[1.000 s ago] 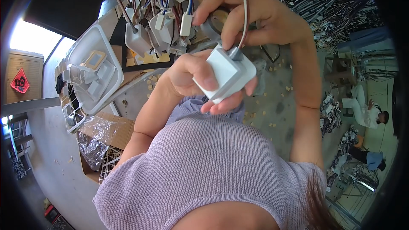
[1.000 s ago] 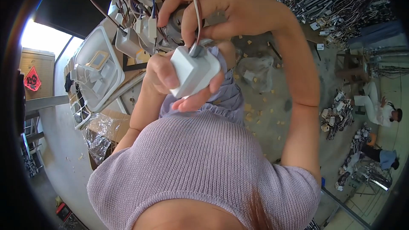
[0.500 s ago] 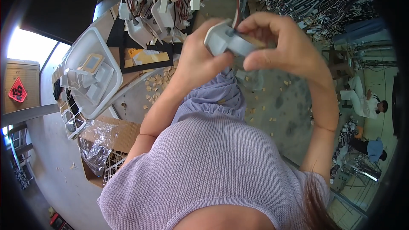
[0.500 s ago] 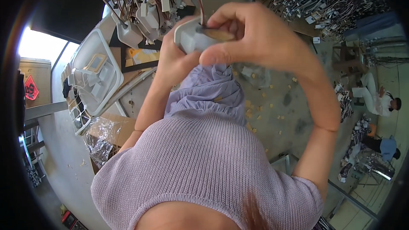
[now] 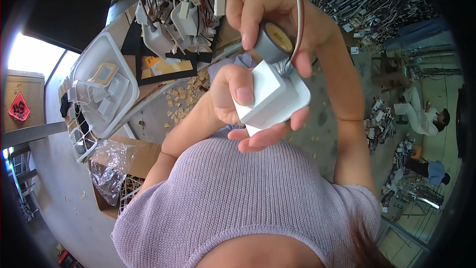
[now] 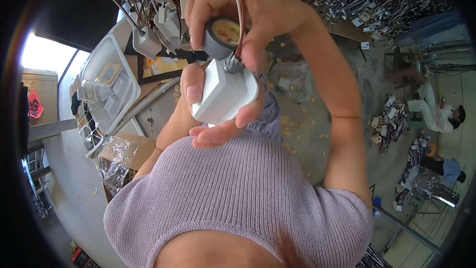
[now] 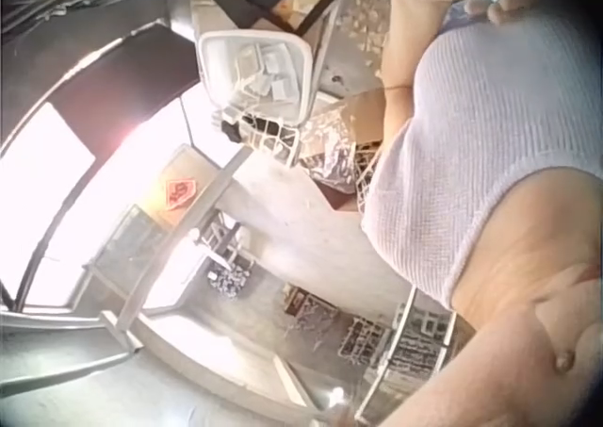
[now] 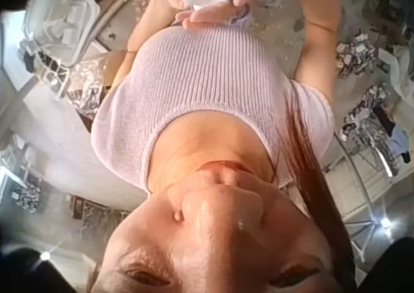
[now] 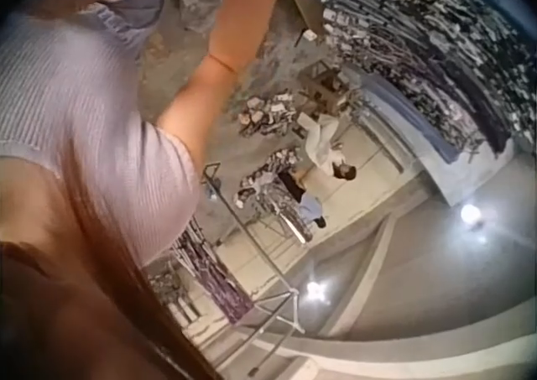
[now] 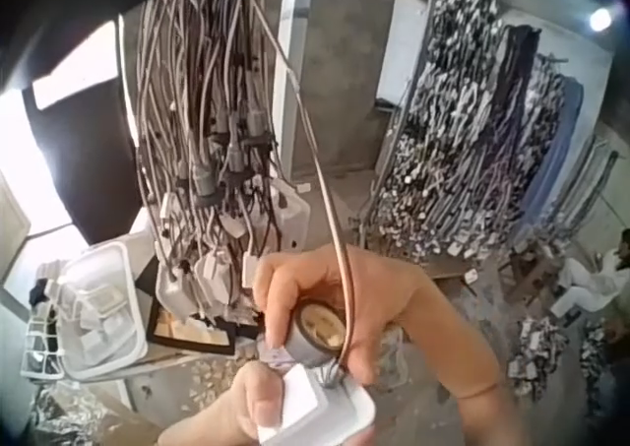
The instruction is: Taping electrical wires into plastic connectors for wire harness assembly.
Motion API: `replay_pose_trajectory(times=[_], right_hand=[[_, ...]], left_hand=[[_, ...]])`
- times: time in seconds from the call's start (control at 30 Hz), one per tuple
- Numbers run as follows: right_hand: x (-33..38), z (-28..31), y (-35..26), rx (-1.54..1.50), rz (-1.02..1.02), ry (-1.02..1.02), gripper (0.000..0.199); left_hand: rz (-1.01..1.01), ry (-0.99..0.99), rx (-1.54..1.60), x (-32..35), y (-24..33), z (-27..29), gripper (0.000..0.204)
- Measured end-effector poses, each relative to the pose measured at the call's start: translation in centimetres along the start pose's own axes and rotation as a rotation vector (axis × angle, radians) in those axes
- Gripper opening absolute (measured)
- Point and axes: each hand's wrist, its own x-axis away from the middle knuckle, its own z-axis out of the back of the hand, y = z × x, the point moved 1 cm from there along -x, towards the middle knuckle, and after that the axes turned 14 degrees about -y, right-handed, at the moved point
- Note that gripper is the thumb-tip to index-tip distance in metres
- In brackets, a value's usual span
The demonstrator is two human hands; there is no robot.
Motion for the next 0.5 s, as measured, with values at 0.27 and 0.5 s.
replay_pose_trajectory(times=[0.27,0.5], right_hand=[[4.7,0.4,-4.0,0.281,-0.327,0.078,0.052],[3.1,-6.7,-7.0,-0.358,-0.413,0.638,0.061]], left_hand=[[-0.127,0.332,-0.419,0.7,2.2,-1.3,0.059],[-0.083,1.303,-1.538,1.2,1.7,-0.8,0.026]])
